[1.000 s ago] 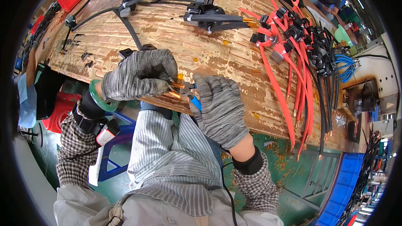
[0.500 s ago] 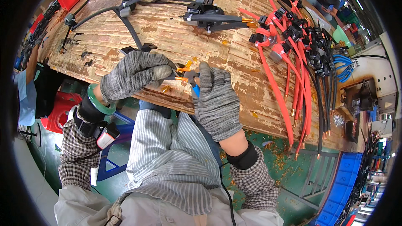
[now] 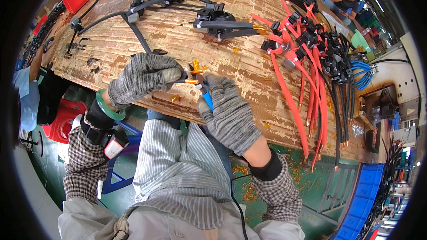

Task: Cutting and assembling industrial wire harness components at a workbench.

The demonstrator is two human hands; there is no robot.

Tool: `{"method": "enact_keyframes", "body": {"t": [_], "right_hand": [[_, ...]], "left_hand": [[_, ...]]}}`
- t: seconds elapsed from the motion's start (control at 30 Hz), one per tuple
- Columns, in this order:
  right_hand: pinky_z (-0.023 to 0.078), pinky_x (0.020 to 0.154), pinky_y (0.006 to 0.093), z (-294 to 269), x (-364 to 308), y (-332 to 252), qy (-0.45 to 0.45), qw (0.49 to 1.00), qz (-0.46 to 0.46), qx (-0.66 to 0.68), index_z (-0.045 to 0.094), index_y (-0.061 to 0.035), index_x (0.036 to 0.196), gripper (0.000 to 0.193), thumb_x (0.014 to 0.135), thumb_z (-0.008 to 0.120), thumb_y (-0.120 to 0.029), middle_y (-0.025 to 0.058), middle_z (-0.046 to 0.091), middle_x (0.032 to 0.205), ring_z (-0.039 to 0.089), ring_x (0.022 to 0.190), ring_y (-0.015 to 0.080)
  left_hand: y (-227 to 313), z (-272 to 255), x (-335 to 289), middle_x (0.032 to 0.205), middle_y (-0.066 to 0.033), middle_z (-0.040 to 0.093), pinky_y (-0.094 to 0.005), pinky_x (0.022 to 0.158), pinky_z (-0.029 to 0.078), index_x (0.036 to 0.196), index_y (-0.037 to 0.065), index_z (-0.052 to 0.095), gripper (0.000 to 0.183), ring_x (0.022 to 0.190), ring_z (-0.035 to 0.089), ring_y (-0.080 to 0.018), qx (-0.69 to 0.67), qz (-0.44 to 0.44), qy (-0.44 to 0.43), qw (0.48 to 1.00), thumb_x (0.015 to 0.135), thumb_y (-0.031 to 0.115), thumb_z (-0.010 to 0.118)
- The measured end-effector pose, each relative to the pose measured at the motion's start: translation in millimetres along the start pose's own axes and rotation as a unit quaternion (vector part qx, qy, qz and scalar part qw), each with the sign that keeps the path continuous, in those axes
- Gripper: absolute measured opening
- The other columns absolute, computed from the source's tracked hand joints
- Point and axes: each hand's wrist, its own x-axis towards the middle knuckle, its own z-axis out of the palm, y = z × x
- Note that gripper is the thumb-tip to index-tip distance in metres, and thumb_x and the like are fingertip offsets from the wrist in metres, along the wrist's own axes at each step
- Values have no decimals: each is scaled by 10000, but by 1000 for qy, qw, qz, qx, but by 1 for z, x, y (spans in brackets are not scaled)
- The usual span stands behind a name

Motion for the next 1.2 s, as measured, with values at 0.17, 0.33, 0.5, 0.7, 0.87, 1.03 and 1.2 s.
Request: {"method": "enact_keyframes", "body": {"t": [0.17, 0.33, 0.5, 0.7, 0.87, 1.03, 1.2], "right_hand": [[452, 819, 413, -3, 14, 9, -9, 995, 1, -97, 356, 9, 1253, 579, 778, 568, -246, 227, 482, 1061, 484, 978, 369], [456, 813, 411, -3, 13, 16, -27, 997, -21, -62, 375, 27, 1235, 570, 771, 568, -244, 223, 487, 1062, 492, 971, 360], [457, 807, 410, -3, 15, 11, -23, 991, 3, -135, 425, 17, 1196, 503, 784, 558, -238, 211, 523, 1015, 512, 954, 362], [488, 725, 291, -26, 9, 0, -280, 634, 253, 675, 463, -3, 1139, 400, 892, 500, -315, 84, 563, 874, 575, 798, 159], [487, 715, 316, -14, 4, -1, -236, 762, 195, 571, 458, 6, 1142, 419, 873, 516, -311, 104, 559, 904, 579, 796, 184], [468, 755, 405, -7, 9, 8, 9, 1000, 10, 1, 454, -7, 1151, 420, 800, 547, -218, 200, 528, 986, 529, 914, 337], [468, 730, 388, -21, -2, 12, 48, 792, 334, 509, 457, -9, 1127, 388, 827, 547, -237, 184, 542, 955, 558, 818, 344]], "left_hand": [[11, 0, 0, 722, -104, 570, -276, 589, 441, 899, -38, 607, 232, 630, 559, -173, -3, -23, -1, 1000, 856, 181, 545], [8, 3, 1, 705, -93, 575, -270, 588, 438, 896, -34, 608, 232, 620, 548, -156, 7, -7, 8, 1000, 852, 187, 555], [11, 2, 2, 651, -70, 564, -266, 586, 431, 901, -29, 606, 228, 605, 529, -139, 18, -16, 3, 1000, 855, 189, 559], [13, 5, 0, 652, -53, 561, -252, 576, 420, 899, -27, 606, 243, 605, 522, -120, 2, -54, 24, 998, 856, 209, 563], [12, -4, -3, 655, -47, 559, -249, 583, 423, 924, -19, 604, 251, 620, 523, -115, 14, -43, 2, 999, 858, 219, 562], [8, -3, -2, 716, -65, 582, -259, 628, 443, 944, -15, 602, 255, 674, 551, -137, -6, -32, -14, 999, 846, 219, 578], [10, 1, 4, 863, -106, 601, -286, 729, 455, 944, -24, 592, 240, 811, 580, -180, 80, 36, -21, 996, 820, 181, 609]]}}
